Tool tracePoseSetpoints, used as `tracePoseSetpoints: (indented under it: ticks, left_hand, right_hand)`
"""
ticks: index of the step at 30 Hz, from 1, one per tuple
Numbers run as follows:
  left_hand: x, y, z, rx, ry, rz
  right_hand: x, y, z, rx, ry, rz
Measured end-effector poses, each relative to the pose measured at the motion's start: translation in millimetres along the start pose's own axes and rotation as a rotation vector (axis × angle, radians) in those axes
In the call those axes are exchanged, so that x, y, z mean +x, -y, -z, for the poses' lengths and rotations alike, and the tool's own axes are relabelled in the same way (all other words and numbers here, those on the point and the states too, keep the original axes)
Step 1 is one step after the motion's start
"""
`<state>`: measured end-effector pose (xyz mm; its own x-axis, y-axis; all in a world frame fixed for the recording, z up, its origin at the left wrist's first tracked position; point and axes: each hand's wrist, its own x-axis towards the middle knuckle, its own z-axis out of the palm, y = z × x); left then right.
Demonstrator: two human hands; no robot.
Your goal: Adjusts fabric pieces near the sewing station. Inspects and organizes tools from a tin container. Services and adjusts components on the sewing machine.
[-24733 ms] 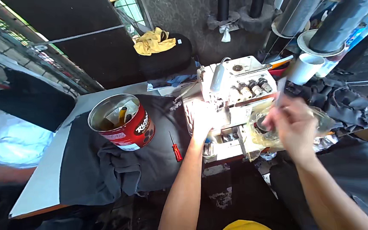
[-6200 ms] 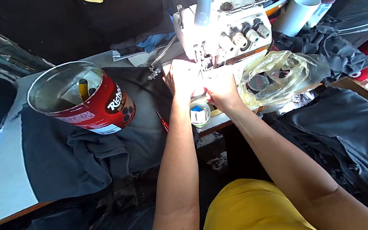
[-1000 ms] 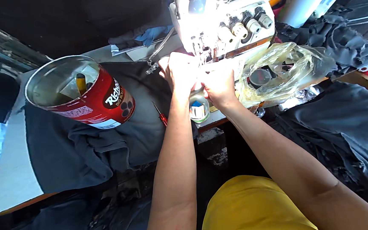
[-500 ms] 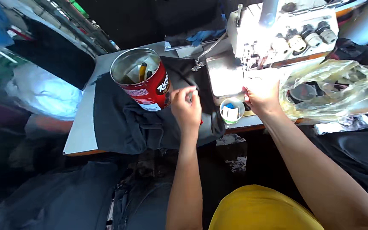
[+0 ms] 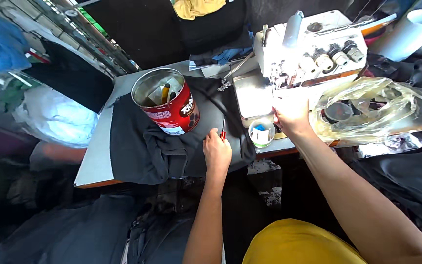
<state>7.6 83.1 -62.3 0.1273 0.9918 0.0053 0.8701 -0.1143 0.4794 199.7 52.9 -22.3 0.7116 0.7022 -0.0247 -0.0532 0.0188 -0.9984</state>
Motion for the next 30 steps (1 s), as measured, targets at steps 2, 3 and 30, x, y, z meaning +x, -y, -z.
tracePoseSetpoints:
  ticks: [2, 3, 30]
  left_hand:
    - [0.0, 1.6, 4.4, -0.035, 0.026, 0.003]
    - [-0.3, 2.3, 6.5, -0.055, 0.036, 0.005]
    - [1.0, -72.9, 21.3, -0.207, -0.147, -0.554]
  right_hand:
    - [-0.3, 0.8, -0.1, -0.004, -0.009, -0.009]
    - [-0.3, 0.5, 0.1, 0.0, -0.008, -0.006]
    - [-10.2, -2.0, 8.7, -0.059, 0.079, -0.015]
